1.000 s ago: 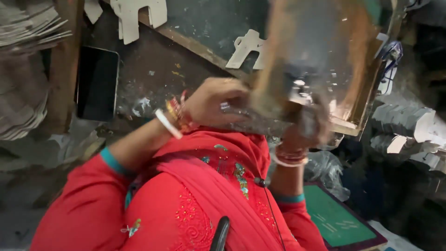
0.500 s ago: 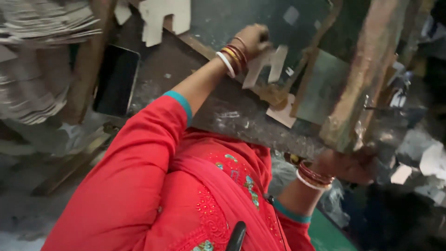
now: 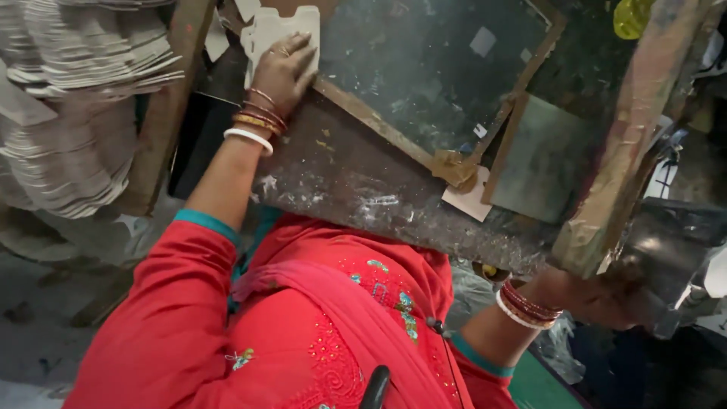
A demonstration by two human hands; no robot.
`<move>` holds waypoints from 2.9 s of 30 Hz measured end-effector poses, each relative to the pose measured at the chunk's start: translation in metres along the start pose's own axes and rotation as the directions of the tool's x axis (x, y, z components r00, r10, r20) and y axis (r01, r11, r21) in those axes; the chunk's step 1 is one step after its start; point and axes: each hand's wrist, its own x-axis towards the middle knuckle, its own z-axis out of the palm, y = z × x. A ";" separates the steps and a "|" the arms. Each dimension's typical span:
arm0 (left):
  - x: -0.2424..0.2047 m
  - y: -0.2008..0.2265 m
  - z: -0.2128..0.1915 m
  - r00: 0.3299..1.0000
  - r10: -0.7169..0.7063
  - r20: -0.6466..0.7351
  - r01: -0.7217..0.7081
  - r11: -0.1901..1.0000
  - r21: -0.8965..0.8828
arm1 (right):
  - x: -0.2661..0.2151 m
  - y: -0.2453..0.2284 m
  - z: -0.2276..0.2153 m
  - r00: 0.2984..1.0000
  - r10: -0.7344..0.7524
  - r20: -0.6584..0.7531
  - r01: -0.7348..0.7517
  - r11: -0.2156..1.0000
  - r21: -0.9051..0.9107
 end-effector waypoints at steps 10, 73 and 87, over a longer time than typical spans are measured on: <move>0.006 0.163 0.107 0.933 0.242 0.268 -0.217 0.969 -0.122 | 0.020 0.014 -0.022 0.961 0.252 0.116 -0.275 0.917 0.289; -0.039 0.167 -0.016 0.753 -0.233 0.615 0.179 0.972 0.150 | -0.002 -0.130 0.251 0.150 -0.136 0.979 0.107 0.987 0.121; -0.026 0.164 -0.017 0.694 -0.223 0.685 0.160 0.975 0.154 | -0.057 -0.182 0.147 0.224 -0.054 0.973 0.046 0.998 0.044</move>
